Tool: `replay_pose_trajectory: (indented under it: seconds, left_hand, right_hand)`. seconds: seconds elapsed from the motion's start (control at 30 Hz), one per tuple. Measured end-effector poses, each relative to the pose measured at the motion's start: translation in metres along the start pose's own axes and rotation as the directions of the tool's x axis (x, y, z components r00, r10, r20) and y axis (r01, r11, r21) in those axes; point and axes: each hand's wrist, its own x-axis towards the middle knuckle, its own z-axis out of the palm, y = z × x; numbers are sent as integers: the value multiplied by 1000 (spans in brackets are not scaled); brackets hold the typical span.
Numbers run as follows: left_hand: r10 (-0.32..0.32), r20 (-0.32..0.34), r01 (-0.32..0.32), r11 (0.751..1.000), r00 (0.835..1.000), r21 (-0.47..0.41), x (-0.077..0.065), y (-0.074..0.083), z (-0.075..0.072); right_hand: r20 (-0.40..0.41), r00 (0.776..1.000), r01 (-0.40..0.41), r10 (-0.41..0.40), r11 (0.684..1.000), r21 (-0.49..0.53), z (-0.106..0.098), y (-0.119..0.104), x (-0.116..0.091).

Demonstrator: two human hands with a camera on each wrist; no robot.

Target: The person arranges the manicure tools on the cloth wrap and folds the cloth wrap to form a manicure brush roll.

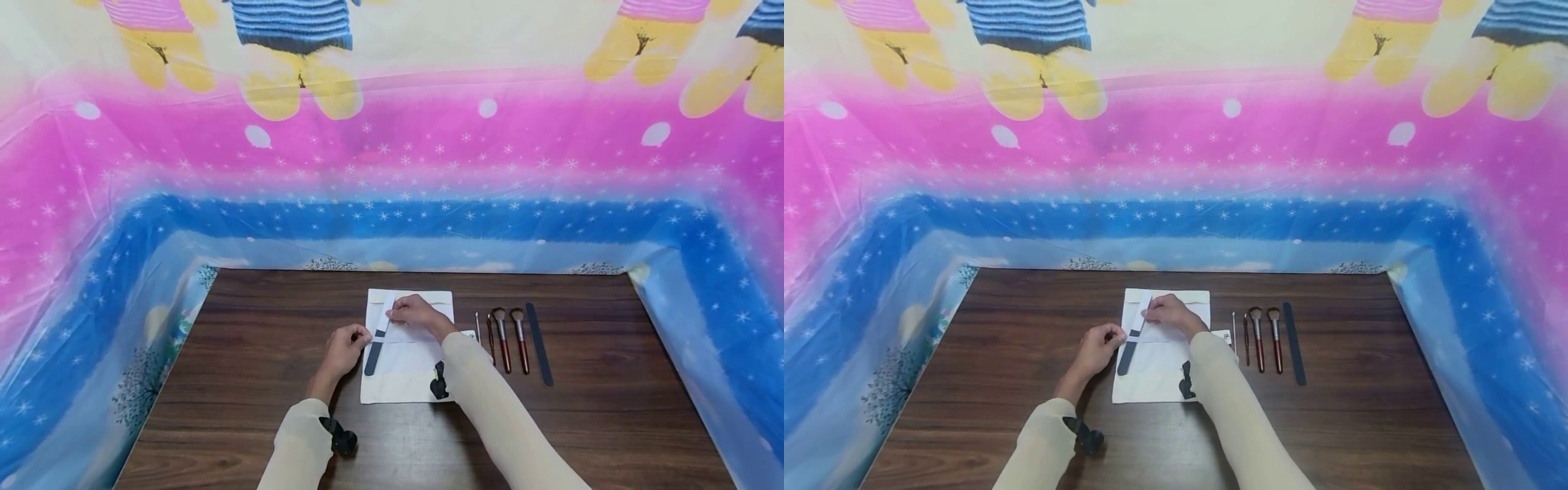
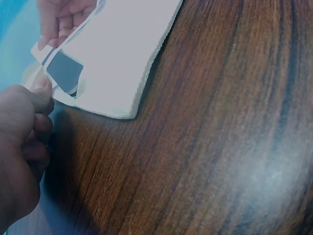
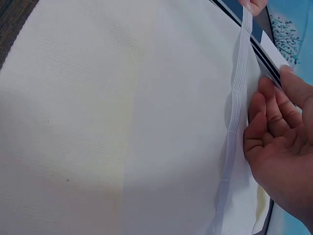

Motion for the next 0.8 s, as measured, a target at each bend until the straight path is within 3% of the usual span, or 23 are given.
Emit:
replay_pose_trajectory:
  seconds: [0.27, 0.6, 0.8]
  left_hand:
    - [-6, -1, 6, 1000, 1000, -1, 0, -1, 0]
    - [-2, -29, 2, 1000, 1000, -18, -4, -1, 1]
    - [35, -86, -42, 995, 996, -86, -11, -2, 2]
  right_hand:
    - [39, 999, 9, -7, 998, -57, -1, -2, 0]
    - [-44, 998, -53, 53, 999, 12, 8, -4, -2]
    - [-79, 995, -65, 67, 997, 32, 8, -4, -4]
